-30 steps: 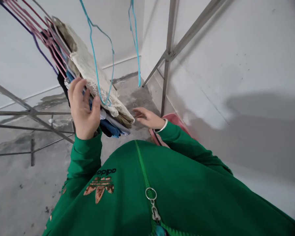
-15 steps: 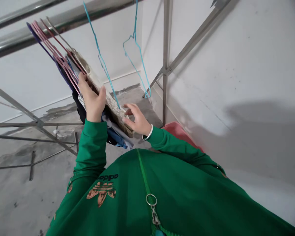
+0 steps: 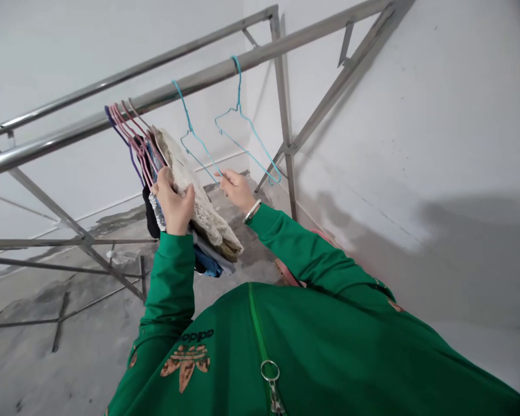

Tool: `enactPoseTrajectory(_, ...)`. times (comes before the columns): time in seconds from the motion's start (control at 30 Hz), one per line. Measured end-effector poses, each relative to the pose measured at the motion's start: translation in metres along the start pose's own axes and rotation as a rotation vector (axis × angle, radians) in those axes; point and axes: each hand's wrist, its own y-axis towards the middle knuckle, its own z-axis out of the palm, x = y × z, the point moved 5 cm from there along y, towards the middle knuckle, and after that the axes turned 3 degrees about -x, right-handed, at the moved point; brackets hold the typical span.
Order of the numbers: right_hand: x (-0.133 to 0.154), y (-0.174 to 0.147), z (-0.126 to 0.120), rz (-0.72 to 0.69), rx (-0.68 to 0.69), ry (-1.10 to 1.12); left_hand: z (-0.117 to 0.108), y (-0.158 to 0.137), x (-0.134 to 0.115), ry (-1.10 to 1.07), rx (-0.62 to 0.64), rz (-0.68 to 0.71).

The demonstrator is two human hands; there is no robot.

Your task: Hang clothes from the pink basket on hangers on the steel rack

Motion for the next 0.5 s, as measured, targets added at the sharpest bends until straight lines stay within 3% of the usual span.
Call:
enactPoseTrajectory(0.13,0.011,-0.001,-0.031,0.011,-0.146,0.039,-0.014,-0.016,-0.011,0.193,-0.078,0.025)
enactPoseTrajectory(0.3,0.017,0.013,-0.069,-0.038,-0.298,-0.128,-0.024,-0.036,-0.026,0.315,-0.097,0.202)
enactPoseTrajectory(0.5,0.011,0.024,-0.111,-0.108,-0.415,-0.301,-0.045,-0.055,-0.039,0.407,-0.167,0.302)
